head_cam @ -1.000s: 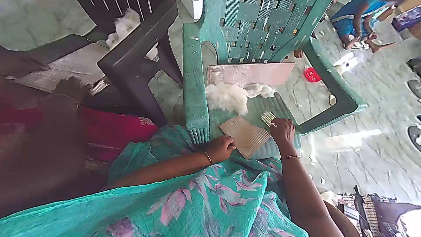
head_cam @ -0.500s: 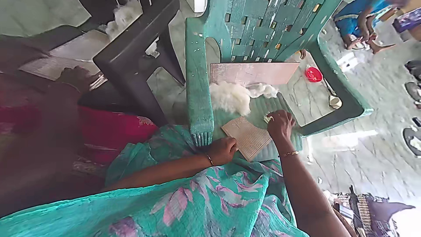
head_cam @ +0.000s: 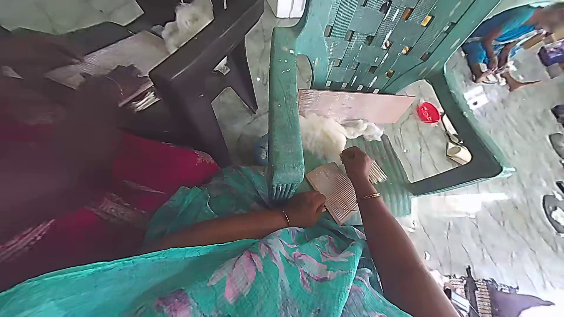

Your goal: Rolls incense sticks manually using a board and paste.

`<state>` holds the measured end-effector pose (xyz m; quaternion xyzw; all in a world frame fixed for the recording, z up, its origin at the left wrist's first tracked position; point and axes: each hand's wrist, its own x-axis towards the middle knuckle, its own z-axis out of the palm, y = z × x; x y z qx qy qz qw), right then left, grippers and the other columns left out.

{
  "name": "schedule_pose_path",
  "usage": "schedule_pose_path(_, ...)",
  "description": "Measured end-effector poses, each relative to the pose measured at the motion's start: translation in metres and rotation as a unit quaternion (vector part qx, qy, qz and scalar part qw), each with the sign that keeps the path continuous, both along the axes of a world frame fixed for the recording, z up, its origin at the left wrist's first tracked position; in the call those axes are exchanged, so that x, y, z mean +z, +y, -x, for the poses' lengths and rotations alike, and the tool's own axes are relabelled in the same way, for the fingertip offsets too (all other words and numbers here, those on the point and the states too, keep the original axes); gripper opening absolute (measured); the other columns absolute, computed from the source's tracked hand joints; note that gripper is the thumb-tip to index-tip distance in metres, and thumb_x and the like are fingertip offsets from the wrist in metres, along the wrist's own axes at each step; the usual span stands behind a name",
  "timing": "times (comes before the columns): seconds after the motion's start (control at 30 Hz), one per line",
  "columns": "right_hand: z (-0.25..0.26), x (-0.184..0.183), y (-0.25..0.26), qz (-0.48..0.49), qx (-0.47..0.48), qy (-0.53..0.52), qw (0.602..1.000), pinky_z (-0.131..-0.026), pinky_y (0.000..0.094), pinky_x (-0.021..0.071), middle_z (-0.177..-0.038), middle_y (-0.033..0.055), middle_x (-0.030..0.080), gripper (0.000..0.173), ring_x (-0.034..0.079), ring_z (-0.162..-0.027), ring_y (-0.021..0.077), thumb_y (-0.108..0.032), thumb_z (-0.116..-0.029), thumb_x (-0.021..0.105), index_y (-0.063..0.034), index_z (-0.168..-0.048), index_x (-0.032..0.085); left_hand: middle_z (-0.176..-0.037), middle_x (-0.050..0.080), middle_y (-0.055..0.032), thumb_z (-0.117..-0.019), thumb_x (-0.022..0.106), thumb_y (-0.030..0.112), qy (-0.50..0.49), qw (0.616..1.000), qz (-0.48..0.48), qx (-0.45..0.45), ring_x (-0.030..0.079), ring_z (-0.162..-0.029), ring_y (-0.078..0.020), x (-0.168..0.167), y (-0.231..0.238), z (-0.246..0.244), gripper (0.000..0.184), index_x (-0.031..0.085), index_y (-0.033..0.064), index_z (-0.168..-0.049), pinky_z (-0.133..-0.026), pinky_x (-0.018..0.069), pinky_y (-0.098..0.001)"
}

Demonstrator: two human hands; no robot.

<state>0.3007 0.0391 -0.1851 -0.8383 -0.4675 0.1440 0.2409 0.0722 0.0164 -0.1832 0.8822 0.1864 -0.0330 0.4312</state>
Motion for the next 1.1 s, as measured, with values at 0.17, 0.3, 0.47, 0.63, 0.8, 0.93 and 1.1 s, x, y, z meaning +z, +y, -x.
schedule_pose_path(0.17, 0.001, 0.008, -0.031, -0.028, -0.038, 0.022, 0.999, -0.087, 0.0561, 0.0539, -0.099, 0.0144, 0.075, 0.014, 0.072, -0.092, 0.0302, -0.013, -0.0952, 0.071, -0.0041, -0.106, 0.074, -0.125, 0.062, -0.0277, -0.1103, 0.042, 0.02, -0.012, 1.0, -0.012, 0.01, 0.062, -0.12, -0.0396, -0.005, -0.002, -0.001, 0.036, 0.06, -0.0097, -0.122, -0.103, 0.0479, -0.0519)
schedule_pose_path(0.3, 0.003, 0.016, -0.059, -0.084, -0.103, 0.07, 0.989, -0.087, 0.0508, 0.0556, -0.1, 0.0148, 0.075, 0.017, 0.072, -0.089, 0.027, -0.013, -0.0969, 0.069, -0.0015, -0.11, 0.072, -0.122, 0.062, -0.0259, -0.1103, 0.042, 0.021, -0.014, 0.999, -0.013, 0.031, 0.062, -0.117, -0.0378, -0.004, -0.003, 0.001, 0.036, 0.061, -0.0083, -0.119, -0.102, 0.0485, -0.0508)
schedule_pose_path(0.47, -0.007, 0.019, -0.084, -0.256, -0.181, 0.287, 0.905, -0.078, 0.0344, 0.0591, -0.107, 0.0138, 0.066, 0.025, 0.067, -0.082, 0.0167, 0.0, -0.0951, 0.066, 0.0036, -0.12, 0.062, -0.112, 0.066, -0.0222, -0.1068, 0.05, 0.021, -0.094, 0.988, 0.031, 0.116, 0.065, -0.106, -0.0284, -0.008, -0.01, 0.004, 0.032, 0.064, -0.007, -0.115, -0.098, 0.0508, -0.0407)
schedule_pose_path(0.63, 0.006, 0.018, -0.101, -0.351, -0.185, 0.501, 0.769, -0.07, 0.0307, 0.0571, -0.094, 0.0043, 0.063, 0.027, 0.063, -0.074, 0.012, 0.012, -0.0954, 0.056, -0.0027, -0.118, 0.056, -0.101, 0.067, -0.0161, -0.1012, 0.064, 0.022, -0.141, 0.952, 0.1, 0.254, 0.063, -0.09, -0.0186, 0.007, -0.012, -0.005, 0.03, 0.064, -0.0055, -0.114, -0.087, 0.0524, -0.0351)
schedule_pose_path(0.8, 0.043, 0.021, -0.115, -0.342, -0.102, 0.563, 0.745, -0.073, 0.0303, 0.0594, -0.094, 0.0035, 0.066, 0.025, 0.066, -0.075, 0.012, 0.011, -0.0964, 0.055, -0.005, -0.116, 0.056, -0.112, 0.065, -0.014, -0.0989, 0.07, 0.02, -0.207, 0.908, 0.164, 0.326, 0.063, -0.091, -0.0181, 0.025, -0.01, -0.03, 0.034, 0.063, -0.0018, -0.124, -0.085, 0.0539, -0.0364)
schedule_pose_path(0.93, 0.057, 0.016, -0.121, -0.355, -0.037, 0.547, 0.757, -0.076, 0.0327, 0.0608, -0.094, 0.0047, 0.069, 0.024, 0.069, -0.079, 0.0138, 0.01, -0.0928, 0.06, -0.0023, -0.113, 0.059, -0.098, 0.063, -0.0074, -0.0992, 0.069, 0.015, -0.216, 0.892, 0.221, 0.331, 0.056, -0.078, -0.0102, 0.041, -0.013, -0.046, 0.024, 0.063, -0.001, -0.117, -0.073, 0.0481, -0.0268)
schedule_pose_path(1.1, 0.047, 0.009, -0.121, -0.399, -0.064, 0.533, 0.743, -0.075, 0.0312, 0.0586, -0.098, 0.0029, 0.067, 0.022, 0.067, -0.081, 0.0119, 0.008, -0.0957, 0.054, -0.0037, -0.114, 0.06, -0.084, 0.061, -0.0042, -0.102, 0.064, 0.011, -0.18, 0.909, 0.185, 0.327, 0.052, -0.068, -0.0075, 0.047, -0.011, -0.064, 0.014, 0.065, -0.0017, -0.105, -0.066, 0.046, -0.0241)
